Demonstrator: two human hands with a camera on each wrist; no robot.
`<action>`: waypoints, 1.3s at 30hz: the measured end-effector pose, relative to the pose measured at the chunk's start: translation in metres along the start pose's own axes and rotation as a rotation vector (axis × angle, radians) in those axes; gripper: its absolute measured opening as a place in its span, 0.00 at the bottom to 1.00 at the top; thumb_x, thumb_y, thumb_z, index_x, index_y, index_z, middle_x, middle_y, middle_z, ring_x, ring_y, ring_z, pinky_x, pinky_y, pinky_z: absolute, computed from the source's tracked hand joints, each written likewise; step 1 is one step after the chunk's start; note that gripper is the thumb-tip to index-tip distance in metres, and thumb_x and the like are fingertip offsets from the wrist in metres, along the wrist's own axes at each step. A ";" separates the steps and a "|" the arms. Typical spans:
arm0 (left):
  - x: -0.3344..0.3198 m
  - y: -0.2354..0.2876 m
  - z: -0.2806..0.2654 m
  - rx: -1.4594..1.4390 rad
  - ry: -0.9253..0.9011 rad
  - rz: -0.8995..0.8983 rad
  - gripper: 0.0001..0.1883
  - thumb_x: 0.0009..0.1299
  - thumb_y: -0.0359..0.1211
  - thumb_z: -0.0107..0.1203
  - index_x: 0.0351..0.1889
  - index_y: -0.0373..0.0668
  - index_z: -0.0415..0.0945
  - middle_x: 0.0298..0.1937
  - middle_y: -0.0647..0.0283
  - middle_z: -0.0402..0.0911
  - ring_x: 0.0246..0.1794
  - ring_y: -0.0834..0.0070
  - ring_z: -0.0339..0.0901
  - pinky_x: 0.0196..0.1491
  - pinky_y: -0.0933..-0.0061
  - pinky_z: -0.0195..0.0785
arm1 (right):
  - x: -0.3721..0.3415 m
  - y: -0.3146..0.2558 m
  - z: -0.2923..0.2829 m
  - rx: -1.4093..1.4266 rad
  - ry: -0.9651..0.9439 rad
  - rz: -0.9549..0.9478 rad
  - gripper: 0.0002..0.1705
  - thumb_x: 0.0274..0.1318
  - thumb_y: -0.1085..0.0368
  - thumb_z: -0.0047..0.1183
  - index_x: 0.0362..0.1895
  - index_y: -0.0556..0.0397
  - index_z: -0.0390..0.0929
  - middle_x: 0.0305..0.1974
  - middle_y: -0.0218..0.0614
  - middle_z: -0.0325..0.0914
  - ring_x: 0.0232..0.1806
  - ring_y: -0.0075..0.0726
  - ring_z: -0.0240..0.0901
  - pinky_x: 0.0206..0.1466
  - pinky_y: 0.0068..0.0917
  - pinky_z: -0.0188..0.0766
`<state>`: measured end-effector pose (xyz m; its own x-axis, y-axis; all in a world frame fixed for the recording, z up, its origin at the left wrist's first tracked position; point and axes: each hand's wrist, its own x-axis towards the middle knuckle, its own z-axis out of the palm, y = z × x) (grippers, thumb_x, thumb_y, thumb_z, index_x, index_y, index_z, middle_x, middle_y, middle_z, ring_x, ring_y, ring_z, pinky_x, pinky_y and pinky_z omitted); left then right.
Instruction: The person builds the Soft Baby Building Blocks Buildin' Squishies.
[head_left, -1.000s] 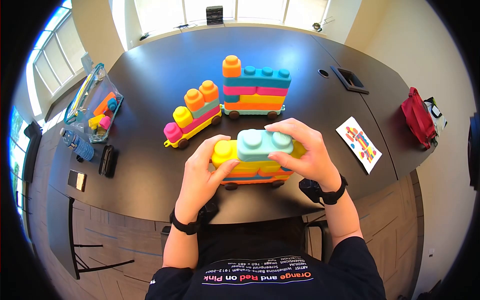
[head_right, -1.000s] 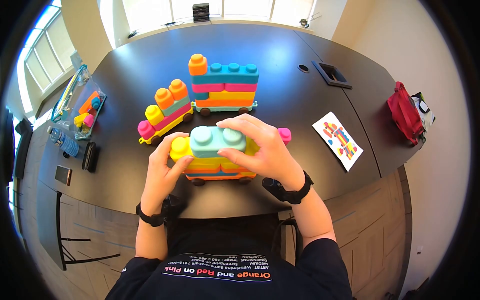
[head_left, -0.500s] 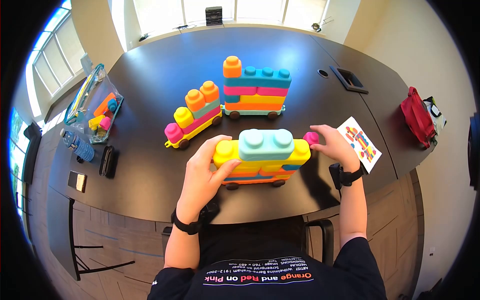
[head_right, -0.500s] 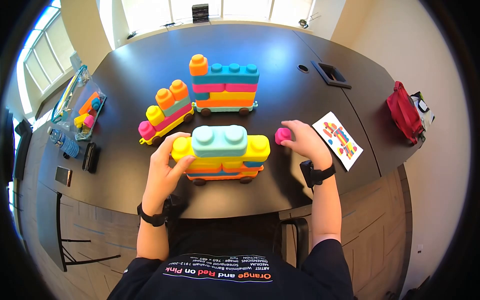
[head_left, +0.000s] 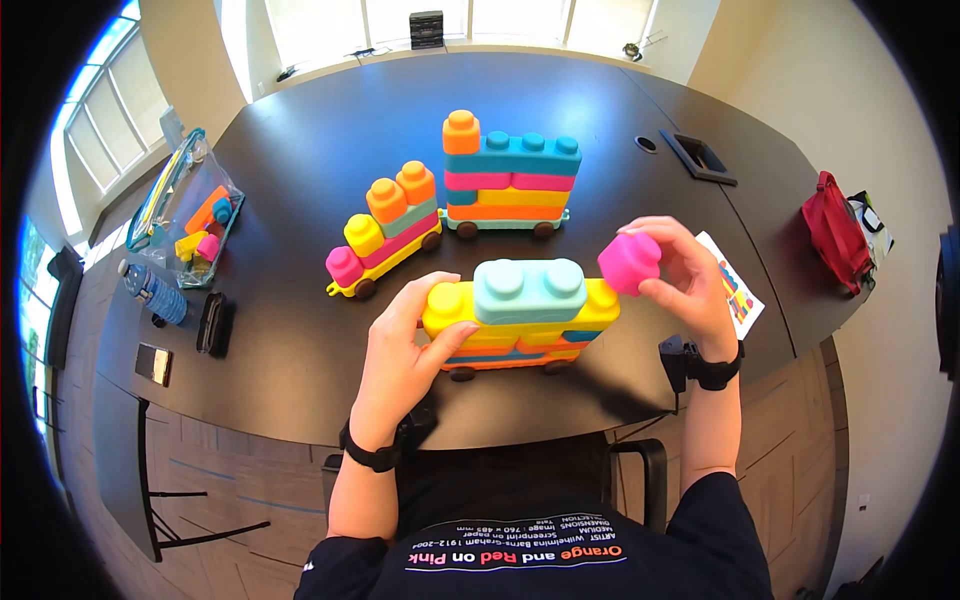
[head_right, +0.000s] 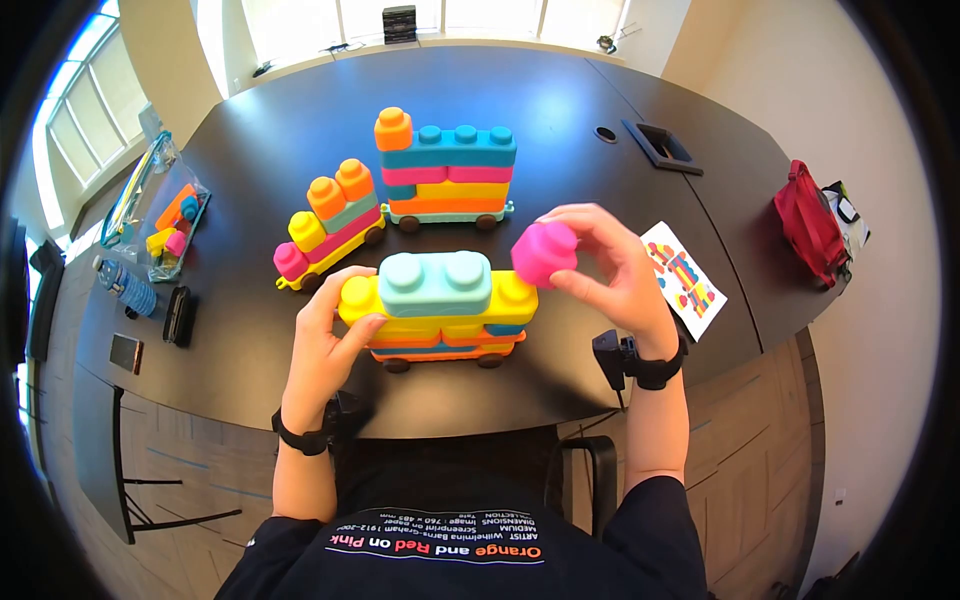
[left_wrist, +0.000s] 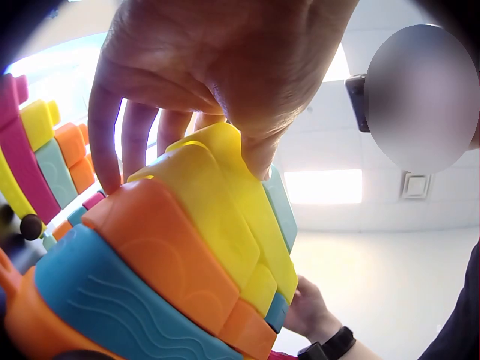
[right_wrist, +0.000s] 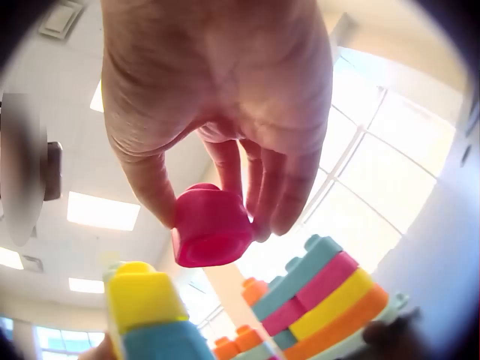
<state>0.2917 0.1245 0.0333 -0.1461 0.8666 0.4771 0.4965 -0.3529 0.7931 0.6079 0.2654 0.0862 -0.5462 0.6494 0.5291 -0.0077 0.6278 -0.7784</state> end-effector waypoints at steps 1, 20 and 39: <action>0.000 0.000 0.000 0.000 -0.001 -0.001 0.25 0.70 0.38 0.72 0.61 0.40 0.78 0.52 0.53 0.86 0.52 0.56 0.86 0.56 0.62 0.77 | -0.001 -0.005 0.005 0.005 -0.057 -0.009 0.27 0.58 0.65 0.72 0.61 0.58 0.80 0.55 0.38 0.82 0.58 0.35 0.79 0.65 0.35 0.76; -0.013 0.001 -0.021 0.064 -0.008 -0.144 0.30 0.67 0.36 0.73 0.66 0.41 0.77 0.60 0.55 0.85 0.62 0.60 0.81 0.61 0.62 0.75 | -0.023 0.010 0.022 -0.107 -0.148 0.124 0.46 0.49 0.64 0.80 0.72 0.56 0.73 0.57 0.40 0.86 0.55 0.37 0.84 0.64 0.36 0.77; 0.036 0.013 0.007 0.183 -0.307 0.124 0.27 0.67 0.33 0.72 0.62 0.38 0.75 0.51 0.53 0.85 0.52 0.51 0.83 0.55 0.57 0.78 | -0.069 0.054 -0.003 -0.080 -0.093 0.209 0.43 0.50 0.69 0.80 0.70 0.53 0.74 0.64 0.34 0.80 0.66 0.36 0.77 0.69 0.39 0.75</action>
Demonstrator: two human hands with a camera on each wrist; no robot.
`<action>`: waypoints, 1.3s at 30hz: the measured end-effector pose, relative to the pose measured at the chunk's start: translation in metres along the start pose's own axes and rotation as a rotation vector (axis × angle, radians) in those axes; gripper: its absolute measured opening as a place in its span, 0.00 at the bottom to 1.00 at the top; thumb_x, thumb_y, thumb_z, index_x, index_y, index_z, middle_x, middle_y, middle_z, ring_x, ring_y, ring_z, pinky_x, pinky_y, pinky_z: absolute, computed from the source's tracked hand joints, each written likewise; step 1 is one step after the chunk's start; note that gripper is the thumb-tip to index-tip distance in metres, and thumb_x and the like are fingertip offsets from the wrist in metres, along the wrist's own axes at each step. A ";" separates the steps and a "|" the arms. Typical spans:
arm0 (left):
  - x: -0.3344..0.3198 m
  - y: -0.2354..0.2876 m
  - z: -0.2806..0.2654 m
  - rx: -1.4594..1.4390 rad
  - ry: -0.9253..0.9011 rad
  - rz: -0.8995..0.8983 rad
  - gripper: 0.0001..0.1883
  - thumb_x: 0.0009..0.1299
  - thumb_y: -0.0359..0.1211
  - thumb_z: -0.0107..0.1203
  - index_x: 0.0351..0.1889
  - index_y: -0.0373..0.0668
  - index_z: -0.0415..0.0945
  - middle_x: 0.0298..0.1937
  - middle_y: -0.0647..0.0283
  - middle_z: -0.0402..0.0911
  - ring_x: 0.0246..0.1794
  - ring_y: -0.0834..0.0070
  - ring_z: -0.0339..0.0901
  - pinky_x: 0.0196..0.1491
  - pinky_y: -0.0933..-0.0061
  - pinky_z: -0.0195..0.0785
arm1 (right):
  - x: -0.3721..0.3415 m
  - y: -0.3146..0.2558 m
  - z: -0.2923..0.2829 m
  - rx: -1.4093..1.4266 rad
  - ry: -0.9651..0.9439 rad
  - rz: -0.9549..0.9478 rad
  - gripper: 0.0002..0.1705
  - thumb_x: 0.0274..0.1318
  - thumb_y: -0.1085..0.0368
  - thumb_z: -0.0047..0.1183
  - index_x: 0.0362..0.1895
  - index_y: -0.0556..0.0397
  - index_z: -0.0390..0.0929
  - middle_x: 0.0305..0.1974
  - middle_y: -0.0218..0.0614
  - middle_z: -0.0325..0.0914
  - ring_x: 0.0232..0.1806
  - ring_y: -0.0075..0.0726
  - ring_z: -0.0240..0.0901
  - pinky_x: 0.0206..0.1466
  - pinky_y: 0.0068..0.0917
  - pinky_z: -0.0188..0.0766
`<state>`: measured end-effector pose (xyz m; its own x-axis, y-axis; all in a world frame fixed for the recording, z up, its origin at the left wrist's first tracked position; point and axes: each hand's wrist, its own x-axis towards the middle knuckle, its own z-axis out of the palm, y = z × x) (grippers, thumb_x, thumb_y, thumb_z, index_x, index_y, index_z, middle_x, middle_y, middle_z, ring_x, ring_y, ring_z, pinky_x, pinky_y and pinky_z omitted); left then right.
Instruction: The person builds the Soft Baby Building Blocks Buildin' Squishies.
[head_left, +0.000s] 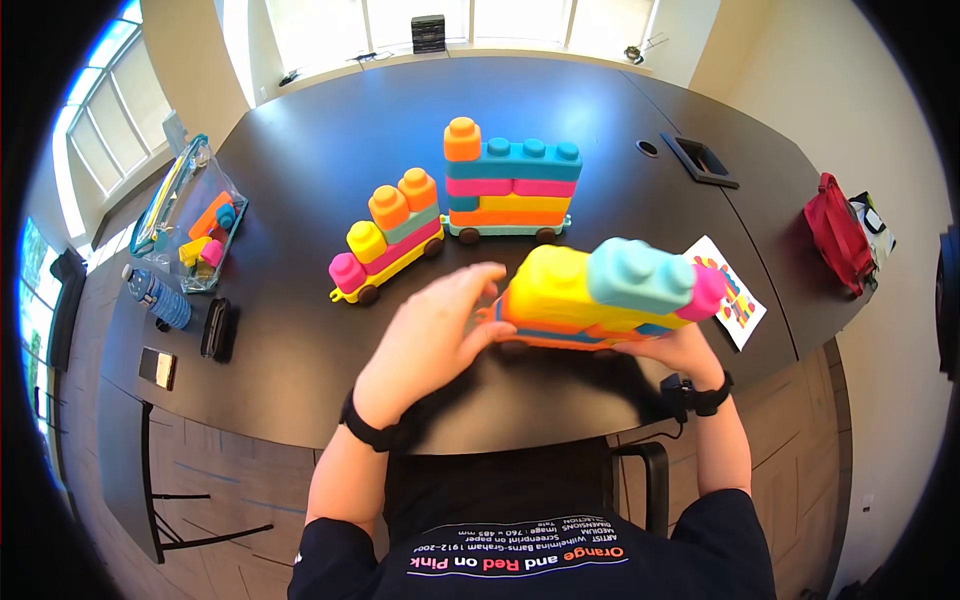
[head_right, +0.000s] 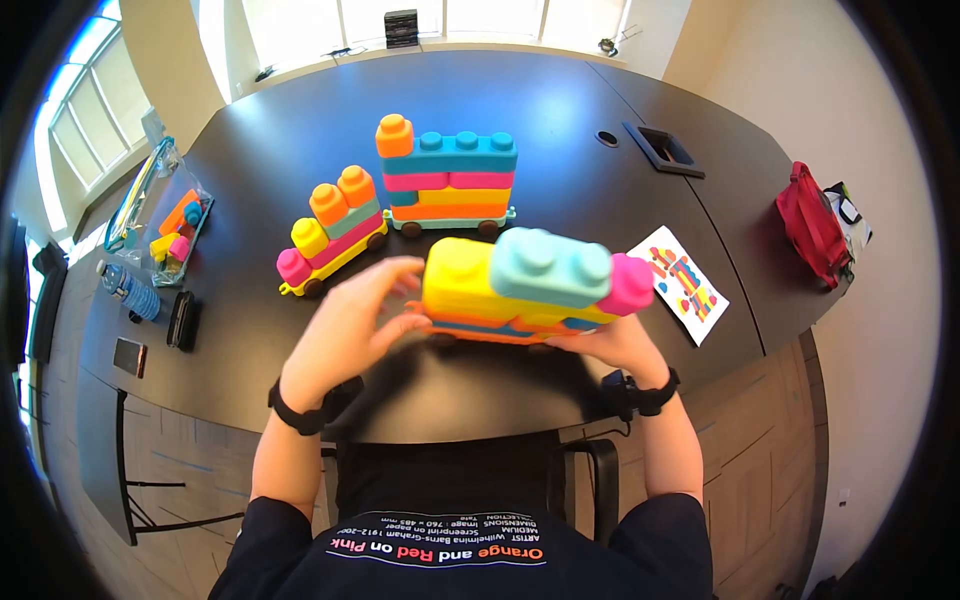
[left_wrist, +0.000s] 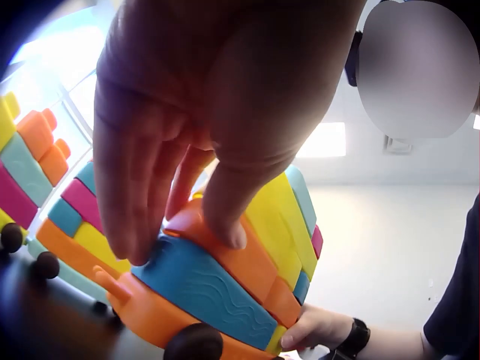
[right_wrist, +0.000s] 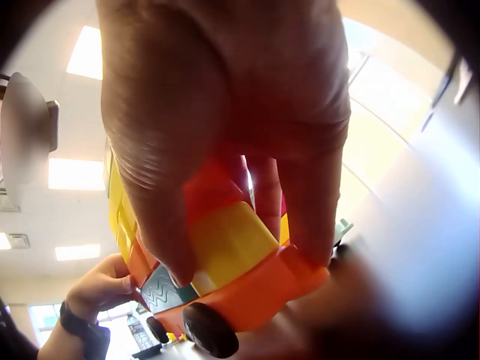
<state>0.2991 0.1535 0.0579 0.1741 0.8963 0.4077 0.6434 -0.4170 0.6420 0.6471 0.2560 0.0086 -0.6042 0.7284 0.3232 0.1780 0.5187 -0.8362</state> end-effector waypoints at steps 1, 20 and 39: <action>0.005 -0.004 -0.007 0.132 0.094 0.089 0.32 0.67 0.35 0.73 0.67 0.41 0.74 0.57 0.54 0.84 0.56 0.55 0.82 0.60 0.58 0.76 | -0.005 -0.001 -0.008 0.002 0.063 0.013 0.42 0.51 0.69 0.80 0.70 0.53 0.74 0.64 0.35 0.81 0.66 0.36 0.77 0.69 0.39 0.76; 0.019 -0.124 -0.053 0.368 0.287 -0.292 0.39 0.68 0.24 0.67 0.77 0.50 0.65 0.66 0.49 0.78 0.69 0.48 0.75 0.68 0.56 0.71 | 0.034 0.053 -0.097 -0.331 0.251 0.238 0.32 0.54 0.69 0.74 0.65 0.56 0.80 0.58 0.37 0.87 0.61 0.36 0.82 0.67 0.38 0.75; 0.012 -0.117 -0.058 0.302 0.295 -0.291 0.38 0.68 0.22 0.67 0.76 0.48 0.66 0.61 0.49 0.83 0.64 0.48 0.80 0.65 0.57 0.73 | 0.046 0.056 -0.088 -0.246 0.190 0.386 0.34 0.55 0.67 0.74 0.65 0.60 0.78 0.58 0.38 0.86 0.61 0.36 0.82 0.67 0.37 0.76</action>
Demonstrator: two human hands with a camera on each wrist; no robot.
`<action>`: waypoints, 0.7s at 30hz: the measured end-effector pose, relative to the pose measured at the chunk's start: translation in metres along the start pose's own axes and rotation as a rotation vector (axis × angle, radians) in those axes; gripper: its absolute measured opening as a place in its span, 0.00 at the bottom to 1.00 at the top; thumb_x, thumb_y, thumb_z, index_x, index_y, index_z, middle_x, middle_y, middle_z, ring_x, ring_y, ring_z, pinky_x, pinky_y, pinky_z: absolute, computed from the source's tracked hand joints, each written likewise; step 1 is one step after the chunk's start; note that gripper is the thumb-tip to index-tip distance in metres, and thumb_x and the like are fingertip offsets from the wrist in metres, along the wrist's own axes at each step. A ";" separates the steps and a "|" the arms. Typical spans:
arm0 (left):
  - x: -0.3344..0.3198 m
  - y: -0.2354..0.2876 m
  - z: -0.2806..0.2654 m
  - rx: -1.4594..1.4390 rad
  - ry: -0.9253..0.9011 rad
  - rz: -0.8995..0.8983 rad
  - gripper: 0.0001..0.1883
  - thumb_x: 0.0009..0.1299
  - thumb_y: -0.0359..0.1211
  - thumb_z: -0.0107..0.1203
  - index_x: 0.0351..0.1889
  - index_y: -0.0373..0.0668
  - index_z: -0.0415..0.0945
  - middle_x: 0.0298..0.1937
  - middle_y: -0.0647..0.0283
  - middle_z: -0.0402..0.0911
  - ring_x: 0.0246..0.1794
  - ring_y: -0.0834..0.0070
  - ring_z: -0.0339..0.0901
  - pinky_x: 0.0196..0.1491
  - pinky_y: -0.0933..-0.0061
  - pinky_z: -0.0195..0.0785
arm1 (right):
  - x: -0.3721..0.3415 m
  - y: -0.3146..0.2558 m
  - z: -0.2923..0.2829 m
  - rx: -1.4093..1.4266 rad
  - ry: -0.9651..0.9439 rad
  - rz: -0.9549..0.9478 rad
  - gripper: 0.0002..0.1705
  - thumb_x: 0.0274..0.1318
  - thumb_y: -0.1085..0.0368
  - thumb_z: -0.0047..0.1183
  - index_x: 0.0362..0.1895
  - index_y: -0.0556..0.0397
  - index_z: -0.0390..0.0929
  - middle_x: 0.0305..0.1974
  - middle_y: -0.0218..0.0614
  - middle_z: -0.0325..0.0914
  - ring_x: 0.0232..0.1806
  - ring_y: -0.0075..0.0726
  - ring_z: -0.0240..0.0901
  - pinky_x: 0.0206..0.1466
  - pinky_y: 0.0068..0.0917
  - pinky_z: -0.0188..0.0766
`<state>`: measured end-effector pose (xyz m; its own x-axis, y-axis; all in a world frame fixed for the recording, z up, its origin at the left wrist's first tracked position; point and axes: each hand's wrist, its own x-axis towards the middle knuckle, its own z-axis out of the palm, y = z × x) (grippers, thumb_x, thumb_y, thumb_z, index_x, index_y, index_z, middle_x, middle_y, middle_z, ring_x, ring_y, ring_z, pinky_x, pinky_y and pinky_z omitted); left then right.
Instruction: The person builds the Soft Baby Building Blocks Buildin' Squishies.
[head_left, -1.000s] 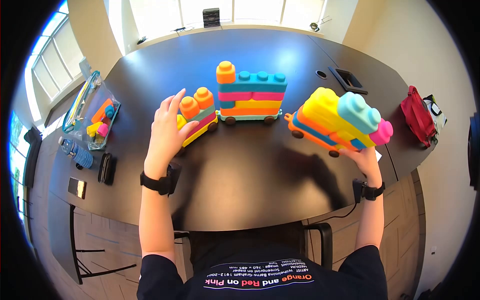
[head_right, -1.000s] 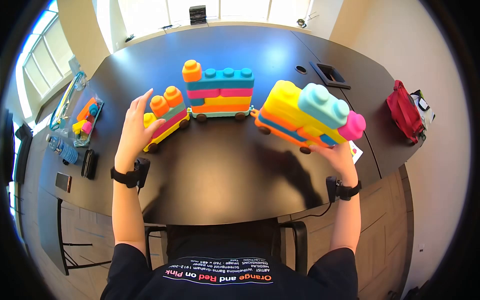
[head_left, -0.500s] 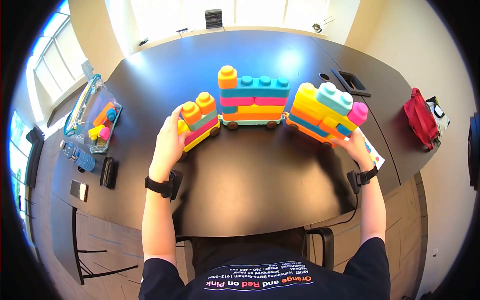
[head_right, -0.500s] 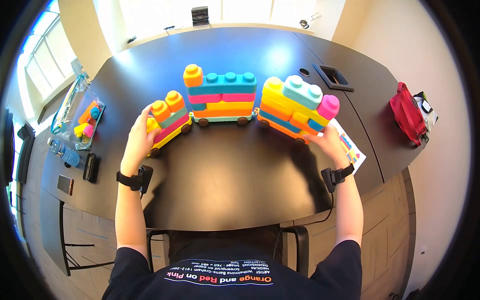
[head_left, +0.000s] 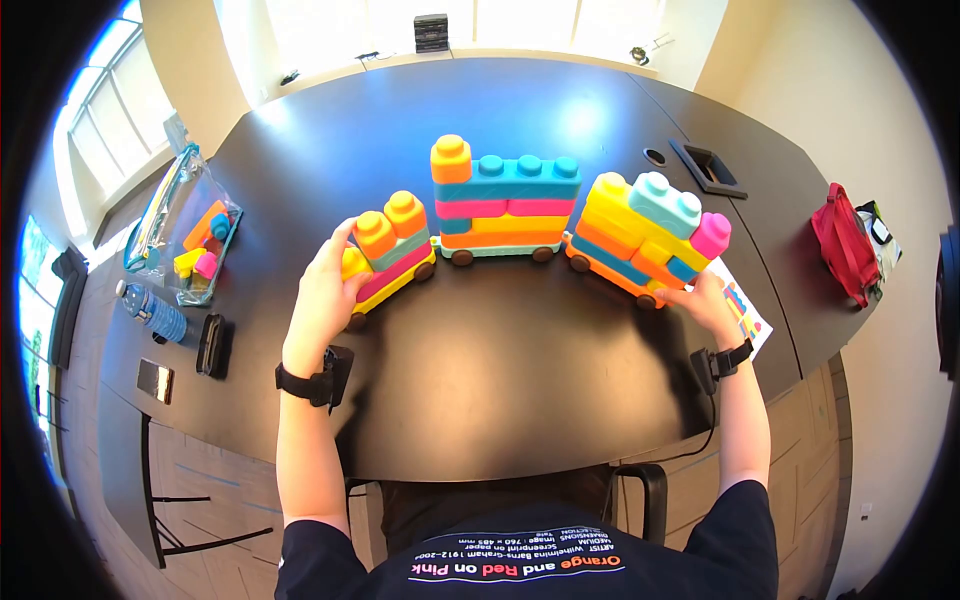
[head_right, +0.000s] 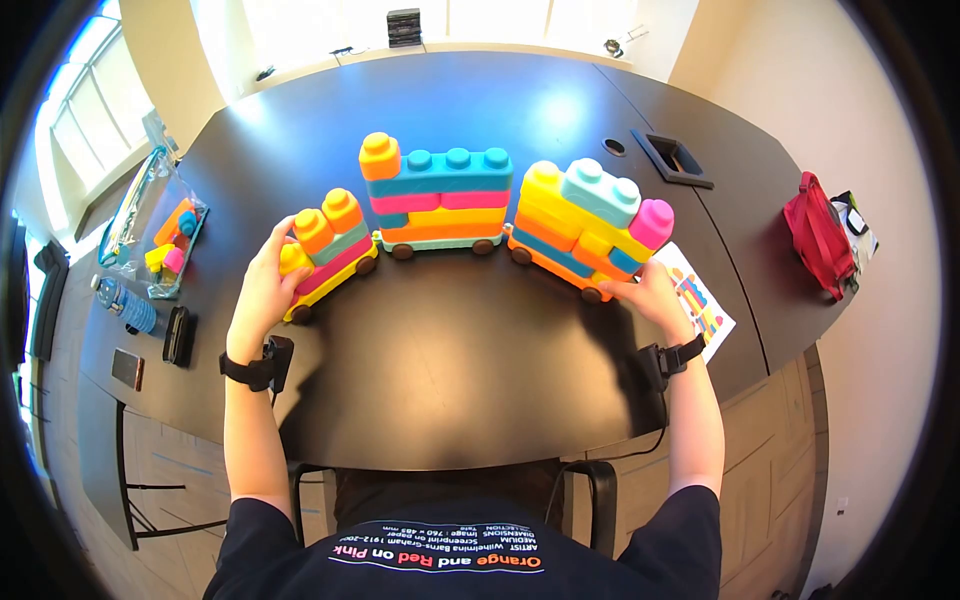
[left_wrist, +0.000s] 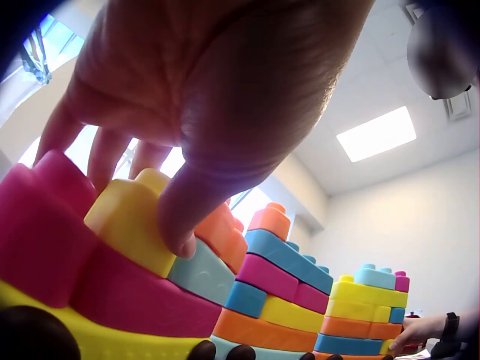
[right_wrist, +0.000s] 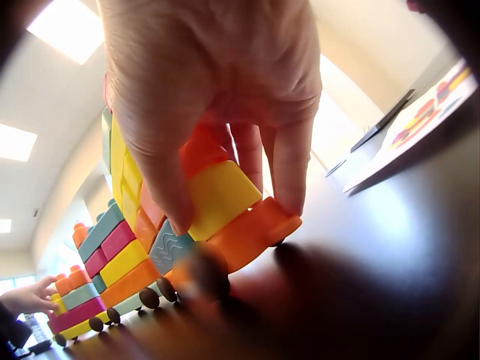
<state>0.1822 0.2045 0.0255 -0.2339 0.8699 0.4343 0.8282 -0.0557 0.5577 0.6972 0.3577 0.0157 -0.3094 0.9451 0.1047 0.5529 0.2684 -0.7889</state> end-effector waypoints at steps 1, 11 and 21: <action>-0.001 0.001 -0.001 0.011 0.000 0.004 0.39 0.67 0.22 0.67 0.77 0.48 0.66 0.61 0.49 0.83 0.64 0.49 0.80 0.66 0.57 0.73 | -0.001 -0.002 0.001 0.020 -0.001 -0.005 0.34 0.55 0.68 0.74 0.66 0.59 0.77 0.58 0.38 0.86 0.61 0.36 0.81 0.68 0.37 0.75; -0.005 0.010 -0.011 0.040 -0.017 -0.036 0.40 0.66 0.22 0.67 0.77 0.49 0.66 0.61 0.49 0.83 0.62 0.48 0.81 0.64 0.57 0.73 | -0.003 0.002 -0.002 0.054 -0.028 -0.039 0.35 0.52 0.69 0.75 0.66 0.59 0.78 0.58 0.39 0.86 0.61 0.39 0.83 0.67 0.39 0.76; -0.011 0.019 -0.010 0.060 -0.018 -0.149 0.40 0.66 0.23 0.68 0.77 0.50 0.66 0.63 0.49 0.82 0.66 0.46 0.79 0.66 0.56 0.72 | -0.006 0.007 -0.001 -0.076 -0.038 -0.089 0.35 0.52 0.66 0.75 0.65 0.56 0.79 0.56 0.38 0.87 0.59 0.41 0.84 0.65 0.39 0.77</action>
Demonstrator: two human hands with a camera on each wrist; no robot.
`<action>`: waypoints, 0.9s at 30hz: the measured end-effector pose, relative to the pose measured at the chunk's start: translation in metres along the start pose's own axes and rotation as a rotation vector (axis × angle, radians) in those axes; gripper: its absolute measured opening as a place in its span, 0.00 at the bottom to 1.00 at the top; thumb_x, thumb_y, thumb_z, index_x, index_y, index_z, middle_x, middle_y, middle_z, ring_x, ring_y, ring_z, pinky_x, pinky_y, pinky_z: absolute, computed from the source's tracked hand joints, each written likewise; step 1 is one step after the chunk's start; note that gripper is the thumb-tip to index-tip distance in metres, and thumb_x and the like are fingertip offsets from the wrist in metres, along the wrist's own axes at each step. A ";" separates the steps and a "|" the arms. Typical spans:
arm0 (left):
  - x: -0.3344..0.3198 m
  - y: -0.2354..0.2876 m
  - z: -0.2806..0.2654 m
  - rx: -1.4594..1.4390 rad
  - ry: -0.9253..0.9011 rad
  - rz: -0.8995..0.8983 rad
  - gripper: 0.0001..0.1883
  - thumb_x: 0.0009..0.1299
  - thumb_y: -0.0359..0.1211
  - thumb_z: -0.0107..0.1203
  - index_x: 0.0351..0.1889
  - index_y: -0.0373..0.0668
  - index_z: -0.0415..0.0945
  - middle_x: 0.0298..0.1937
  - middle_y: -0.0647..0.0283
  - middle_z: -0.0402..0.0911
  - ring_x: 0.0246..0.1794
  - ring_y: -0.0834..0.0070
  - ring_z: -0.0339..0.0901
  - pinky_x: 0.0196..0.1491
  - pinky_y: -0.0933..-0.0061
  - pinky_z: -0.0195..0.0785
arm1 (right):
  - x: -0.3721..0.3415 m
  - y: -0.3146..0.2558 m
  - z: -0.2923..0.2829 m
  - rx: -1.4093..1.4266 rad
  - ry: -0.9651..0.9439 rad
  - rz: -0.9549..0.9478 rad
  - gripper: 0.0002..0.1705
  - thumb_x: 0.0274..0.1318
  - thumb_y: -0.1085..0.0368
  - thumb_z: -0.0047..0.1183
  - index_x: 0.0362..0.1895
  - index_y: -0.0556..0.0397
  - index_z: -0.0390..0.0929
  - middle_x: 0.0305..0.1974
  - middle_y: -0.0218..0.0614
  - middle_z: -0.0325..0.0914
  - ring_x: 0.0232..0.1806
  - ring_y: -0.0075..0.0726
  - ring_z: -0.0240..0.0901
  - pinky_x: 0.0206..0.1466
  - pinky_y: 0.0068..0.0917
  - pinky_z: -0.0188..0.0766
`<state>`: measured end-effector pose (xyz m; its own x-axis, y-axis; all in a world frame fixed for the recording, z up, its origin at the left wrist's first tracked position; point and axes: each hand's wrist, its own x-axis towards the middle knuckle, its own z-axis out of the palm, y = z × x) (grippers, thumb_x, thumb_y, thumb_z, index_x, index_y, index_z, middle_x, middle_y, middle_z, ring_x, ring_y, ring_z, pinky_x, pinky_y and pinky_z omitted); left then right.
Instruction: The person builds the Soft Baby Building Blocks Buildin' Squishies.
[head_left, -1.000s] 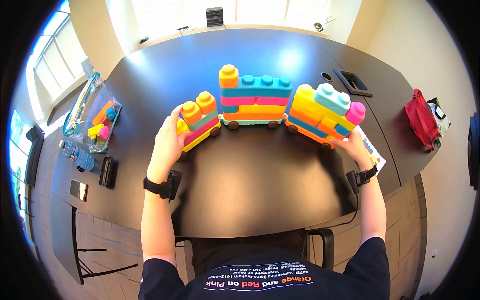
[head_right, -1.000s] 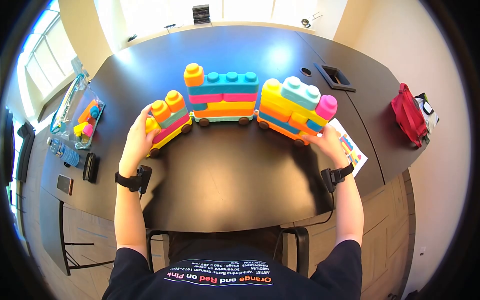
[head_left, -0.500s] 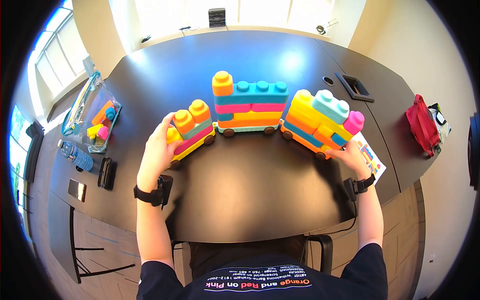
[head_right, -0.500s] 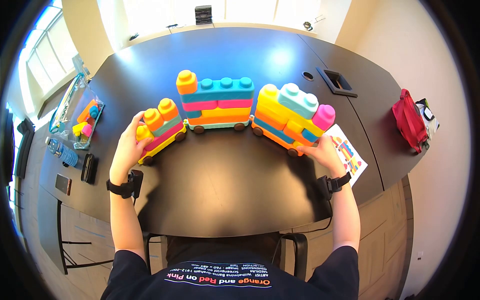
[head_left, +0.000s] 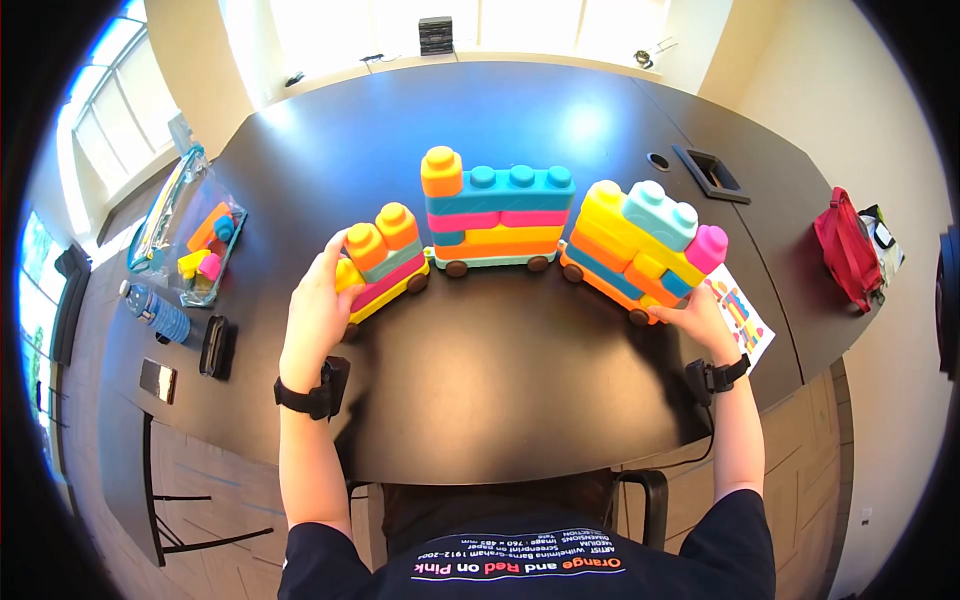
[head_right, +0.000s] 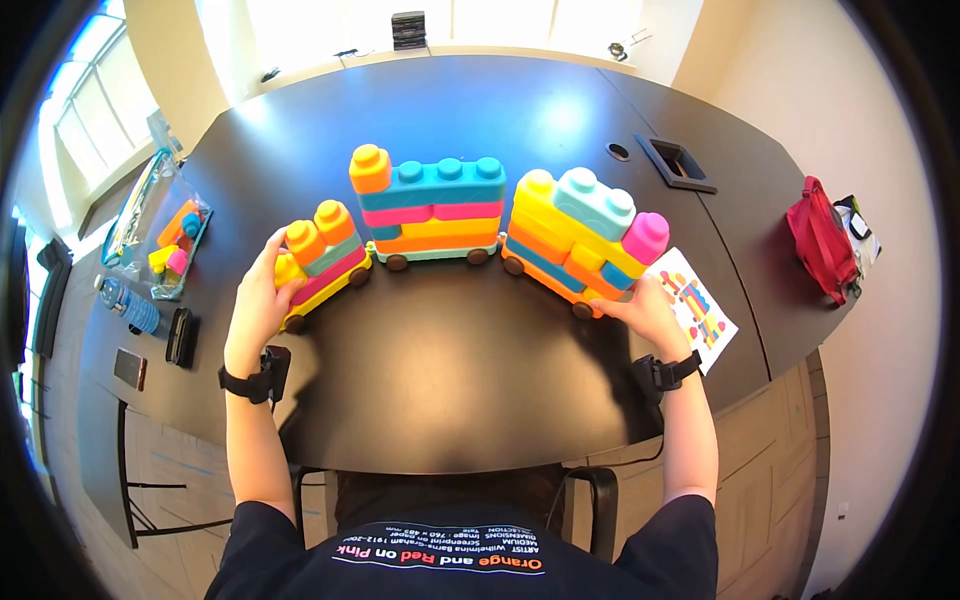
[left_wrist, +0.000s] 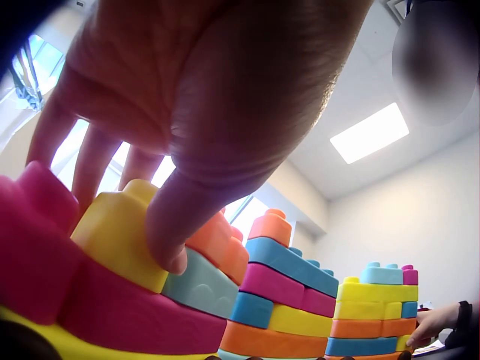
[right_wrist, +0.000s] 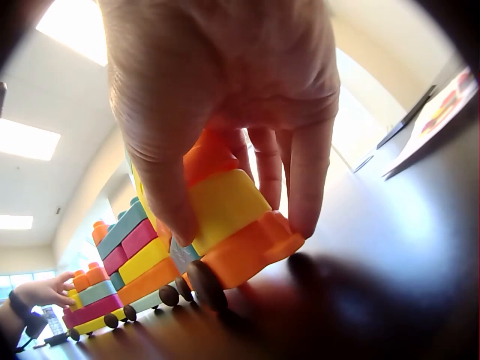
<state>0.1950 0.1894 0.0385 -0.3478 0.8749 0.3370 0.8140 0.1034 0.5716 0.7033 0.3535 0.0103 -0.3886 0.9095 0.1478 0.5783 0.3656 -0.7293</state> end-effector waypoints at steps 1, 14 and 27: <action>-0.002 -0.001 -0.002 0.002 -0.025 0.046 0.39 0.67 0.25 0.69 0.77 0.49 0.66 0.68 0.50 0.80 0.70 0.48 0.75 0.69 0.56 0.69 | 0.000 0.002 -0.003 0.003 -0.002 -0.004 0.35 0.52 0.66 0.75 0.65 0.56 0.79 0.56 0.38 0.87 0.59 0.41 0.84 0.65 0.39 0.77; -0.130 -0.040 -0.123 -0.151 1.014 0.072 0.19 0.85 0.31 0.51 0.71 0.33 0.70 0.67 0.51 0.80 0.70 0.65 0.75 0.73 0.61 0.67 | -0.155 -0.002 -0.104 0.076 1.028 -0.210 0.14 0.78 0.65 0.53 0.60 0.60 0.78 0.56 0.42 0.83 0.59 0.36 0.81 0.61 0.34 0.79; -0.157 -0.020 -0.143 0.088 1.359 0.068 0.12 0.85 0.28 0.48 0.59 0.27 0.73 0.59 0.48 0.84 0.60 0.60 0.82 0.67 0.60 0.77 | -0.203 -0.011 -0.098 0.146 1.527 -0.457 0.17 0.83 0.61 0.44 0.49 0.62 0.79 0.48 0.46 0.85 0.47 0.41 0.84 0.52 0.33 0.81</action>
<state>0.1668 -0.0175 0.0815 -0.4440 -0.2674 0.8552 0.8567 0.1529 0.4926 0.8467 0.1841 0.0537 0.5984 0.1028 0.7946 0.5153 0.7101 -0.4799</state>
